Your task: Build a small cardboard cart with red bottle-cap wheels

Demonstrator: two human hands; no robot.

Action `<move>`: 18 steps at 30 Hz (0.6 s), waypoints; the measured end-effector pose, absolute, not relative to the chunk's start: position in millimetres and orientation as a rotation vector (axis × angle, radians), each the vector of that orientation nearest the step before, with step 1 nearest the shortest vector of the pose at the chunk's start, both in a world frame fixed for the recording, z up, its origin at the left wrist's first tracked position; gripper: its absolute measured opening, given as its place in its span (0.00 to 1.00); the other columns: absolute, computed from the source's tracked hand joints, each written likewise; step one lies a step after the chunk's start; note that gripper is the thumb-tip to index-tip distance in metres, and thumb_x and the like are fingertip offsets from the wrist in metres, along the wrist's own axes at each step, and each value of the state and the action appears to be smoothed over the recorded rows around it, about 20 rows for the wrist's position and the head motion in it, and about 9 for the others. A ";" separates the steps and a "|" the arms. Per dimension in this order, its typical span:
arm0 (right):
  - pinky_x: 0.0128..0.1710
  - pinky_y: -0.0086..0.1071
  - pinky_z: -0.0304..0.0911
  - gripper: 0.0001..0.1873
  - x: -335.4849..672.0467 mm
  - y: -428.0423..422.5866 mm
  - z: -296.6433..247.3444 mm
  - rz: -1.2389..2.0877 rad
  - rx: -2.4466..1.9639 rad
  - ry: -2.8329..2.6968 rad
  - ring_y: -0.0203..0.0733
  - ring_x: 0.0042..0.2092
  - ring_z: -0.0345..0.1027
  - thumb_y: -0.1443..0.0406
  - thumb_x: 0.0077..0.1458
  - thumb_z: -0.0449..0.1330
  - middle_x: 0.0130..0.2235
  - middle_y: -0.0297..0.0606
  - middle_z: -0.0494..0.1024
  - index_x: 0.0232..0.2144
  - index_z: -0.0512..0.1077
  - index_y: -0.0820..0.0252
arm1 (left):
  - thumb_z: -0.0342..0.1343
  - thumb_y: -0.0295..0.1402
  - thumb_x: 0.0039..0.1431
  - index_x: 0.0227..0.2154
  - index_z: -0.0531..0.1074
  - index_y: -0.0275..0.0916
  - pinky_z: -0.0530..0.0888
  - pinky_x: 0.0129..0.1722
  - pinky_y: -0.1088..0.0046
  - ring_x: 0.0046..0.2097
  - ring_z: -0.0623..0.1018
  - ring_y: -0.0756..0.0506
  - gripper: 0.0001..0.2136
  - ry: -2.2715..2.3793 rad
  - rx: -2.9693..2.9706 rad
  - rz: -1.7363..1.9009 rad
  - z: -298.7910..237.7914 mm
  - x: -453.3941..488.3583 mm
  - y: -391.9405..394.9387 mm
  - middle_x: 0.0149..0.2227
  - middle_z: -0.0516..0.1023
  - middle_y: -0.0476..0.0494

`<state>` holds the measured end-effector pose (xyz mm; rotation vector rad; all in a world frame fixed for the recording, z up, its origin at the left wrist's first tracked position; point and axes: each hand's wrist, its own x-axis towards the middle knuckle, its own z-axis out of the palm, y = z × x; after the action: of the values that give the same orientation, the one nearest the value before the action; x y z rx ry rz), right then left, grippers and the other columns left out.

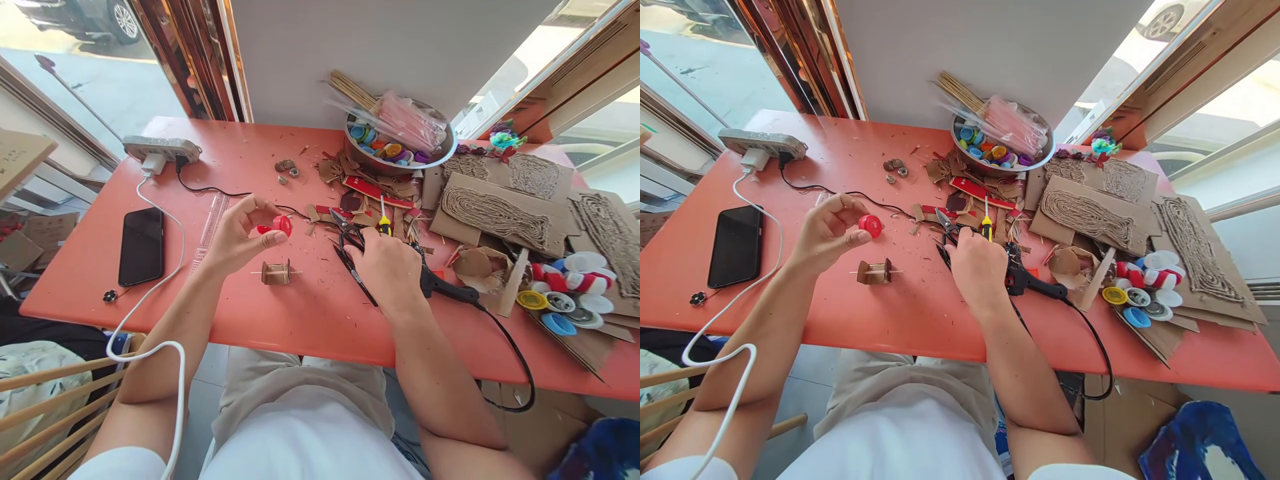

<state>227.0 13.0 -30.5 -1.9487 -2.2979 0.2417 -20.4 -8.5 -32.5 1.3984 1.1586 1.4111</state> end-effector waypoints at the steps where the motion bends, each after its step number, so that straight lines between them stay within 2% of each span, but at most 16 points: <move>1: 0.35 0.40 0.65 0.11 228.9 13.6 -33.1 0.217 -1.904 -2.300 0.56 0.38 0.80 0.57 0.66 0.64 0.36 0.51 0.84 0.39 0.79 0.59 | 0.78 0.56 0.40 0.31 0.76 0.42 0.80 0.35 0.71 0.36 0.84 0.45 0.26 1.159 1.451 1.395 -33.4 -20.2 -8.6 0.33 0.84 0.44; 5: 0.40 0.42 0.71 0.12 231.6 15.5 -41.2 0.268 -1.646 -2.206 0.56 0.43 0.80 0.56 0.66 0.64 0.40 0.50 0.84 0.39 0.81 0.58 | 0.72 0.54 0.54 0.34 0.79 0.42 0.81 0.41 0.66 0.39 0.84 0.43 0.20 1.220 1.738 1.365 -35.5 -18.9 -11.3 0.37 0.86 0.42; 8: 0.43 0.42 0.74 0.18 220.9 8.3 -38.6 0.711 -1.350 -2.087 0.52 0.42 0.81 0.51 0.66 0.64 0.39 0.45 0.85 0.48 0.79 0.57 | 0.69 0.47 0.61 0.38 0.80 0.43 0.81 0.43 0.65 0.41 0.84 0.43 0.13 1.277 1.993 1.296 -35.9 -15.1 -16.1 0.40 0.87 0.42; 10: 0.42 0.40 0.75 0.25 210.0 -0.2 -35.2 1.129 -1.118 -1.935 0.49 0.42 0.82 0.44 0.63 0.65 0.40 0.42 0.85 0.51 0.76 0.55 | 0.68 0.44 0.63 0.39 0.80 0.43 0.80 0.43 0.65 0.40 0.84 0.44 0.11 1.249 2.144 1.247 -36.9 -10.8 -19.4 0.40 0.88 0.43; 13: 0.39 0.37 0.76 0.32 197.1 -10.5 -32.1 1.546 -0.922 -1.660 0.48 0.44 0.83 0.37 0.54 0.69 0.41 0.41 0.86 0.46 0.71 0.52 | 0.65 0.42 0.66 0.40 0.80 0.44 0.79 0.45 0.65 0.39 0.84 0.44 0.09 1.185 2.312 1.207 -37.1 -5.5 -23.0 0.37 0.87 0.45; 16: 0.41 0.37 0.77 0.34 194.2 -11.8 -31.6 1.636 -0.900 -1.525 0.46 0.43 0.83 0.38 0.48 0.74 0.39 0.39 0.86 0.43 0.68 0.52 | 0.65 0.40 0.66 0.44 0.80 0.45 0.78 0.51 0.63 0.45 0.84 0.43 0.08 1.225 2.366 1.040 -30.8 -9.2 -25.2 0.41 0.88 0.44; 18: 0.43 0.38 0.78 0.34 196.9 -8.7 -31.7 1.602 -0.922 -1.501 0.45 0.43 0.83 0.38 0.46 0.75 0.38 0.37 0.86 0.41 0.68 0.52 | 0.67 0.40 0.63 0.47 0.79 0.45 0.76 0.56 0.61 0.50 0.84 0.40 0.12 1.276 2.349 0.832 -23.7 -17.3 -26.7 0.46 0.87 0.43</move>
<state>196.9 -8.7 -31.7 -0.9219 -1.5013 1.6015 -17.3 -26.7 -23.7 2.3489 1.2761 0.8316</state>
